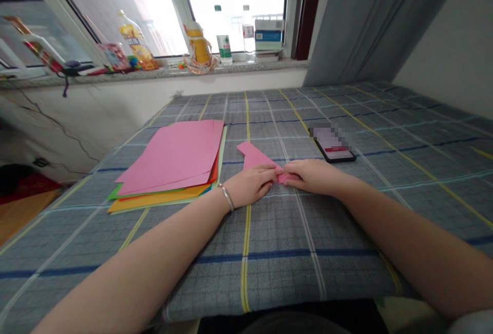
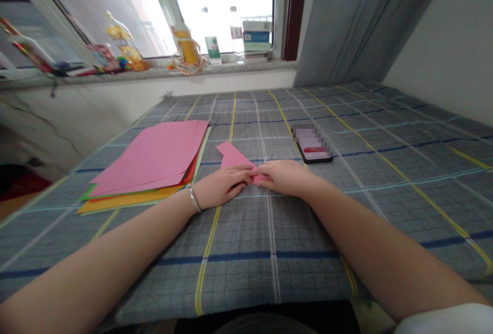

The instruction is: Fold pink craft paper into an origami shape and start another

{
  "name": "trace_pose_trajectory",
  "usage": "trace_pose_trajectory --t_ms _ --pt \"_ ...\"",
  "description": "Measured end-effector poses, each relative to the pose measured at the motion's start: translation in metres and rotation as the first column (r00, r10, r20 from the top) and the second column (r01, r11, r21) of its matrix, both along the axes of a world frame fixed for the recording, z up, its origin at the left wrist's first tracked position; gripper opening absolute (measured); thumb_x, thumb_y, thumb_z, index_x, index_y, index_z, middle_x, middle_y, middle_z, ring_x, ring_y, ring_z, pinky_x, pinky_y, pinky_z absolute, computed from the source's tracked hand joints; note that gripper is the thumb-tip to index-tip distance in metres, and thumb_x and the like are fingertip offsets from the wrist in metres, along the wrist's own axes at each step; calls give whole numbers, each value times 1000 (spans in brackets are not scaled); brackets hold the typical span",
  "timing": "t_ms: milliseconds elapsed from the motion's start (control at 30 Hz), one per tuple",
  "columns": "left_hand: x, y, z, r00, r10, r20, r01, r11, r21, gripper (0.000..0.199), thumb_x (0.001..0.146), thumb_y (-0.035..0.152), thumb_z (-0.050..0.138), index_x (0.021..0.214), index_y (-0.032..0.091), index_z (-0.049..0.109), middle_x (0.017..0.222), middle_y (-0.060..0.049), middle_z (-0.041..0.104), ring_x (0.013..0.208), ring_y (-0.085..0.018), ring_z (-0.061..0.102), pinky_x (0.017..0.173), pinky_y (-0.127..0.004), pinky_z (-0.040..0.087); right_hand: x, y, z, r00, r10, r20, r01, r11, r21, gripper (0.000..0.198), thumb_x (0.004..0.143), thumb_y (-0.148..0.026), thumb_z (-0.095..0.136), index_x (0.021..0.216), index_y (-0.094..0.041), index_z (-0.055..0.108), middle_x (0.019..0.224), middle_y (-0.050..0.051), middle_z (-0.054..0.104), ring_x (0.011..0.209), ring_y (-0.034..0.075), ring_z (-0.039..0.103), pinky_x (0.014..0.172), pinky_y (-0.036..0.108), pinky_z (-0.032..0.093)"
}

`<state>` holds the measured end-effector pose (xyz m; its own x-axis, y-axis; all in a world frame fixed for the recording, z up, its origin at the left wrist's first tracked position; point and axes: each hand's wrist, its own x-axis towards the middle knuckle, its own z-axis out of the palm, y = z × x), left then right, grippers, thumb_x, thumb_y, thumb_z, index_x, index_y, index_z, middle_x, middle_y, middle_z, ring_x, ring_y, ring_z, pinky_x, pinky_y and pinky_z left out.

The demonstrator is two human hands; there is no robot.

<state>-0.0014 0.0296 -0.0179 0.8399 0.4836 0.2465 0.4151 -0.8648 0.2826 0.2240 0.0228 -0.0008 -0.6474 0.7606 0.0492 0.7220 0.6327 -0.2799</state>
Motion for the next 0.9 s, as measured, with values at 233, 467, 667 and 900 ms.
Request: trace_pose_trajectory --t_ms 233,467,667,900 --pt "-2 2 1 1000 -4 -9 3 998 -66 19 87 9 45 98 16 60 130 -11 58 119 -18 55 104 -38 43 -4 2 0 989 -139 49 142 988 -59 30 89 -51 48 92 -26 63 82 2 68 68 16 56 56 26 29" --pt "0 0 1 999 -32 -25 32 999 -21 21 89 9 43 103 14 57 129 -12 57 124 -19 50 107 -37 41 -5 6 -2 941 -334 55 339 929 -147 36 77 -57 61 69 -23 56 70 0 63 61 14 51 51 27 26" --pt "1 -2 1 997 -59 -43 62 997 52 31 89 8 41 117 12 53 129 -15 56 126 -20 49 108 -39 40 -4 10 -6 916 -398 56 401 895 -195 38 72 -61 64 67 -23 61 70 2 65 62 16 54 52 28 29" --pt "-1 1 0 985 -112 -133 127 985 116 38 92 12 40 128 13 53 137 -14 52 132 -21 43 111 -40 37 -3 11 0 901 -415 126 432 879 -200 34 73 -56 64 66 -23 64 69 2 65 63 16 55 52 28 30"
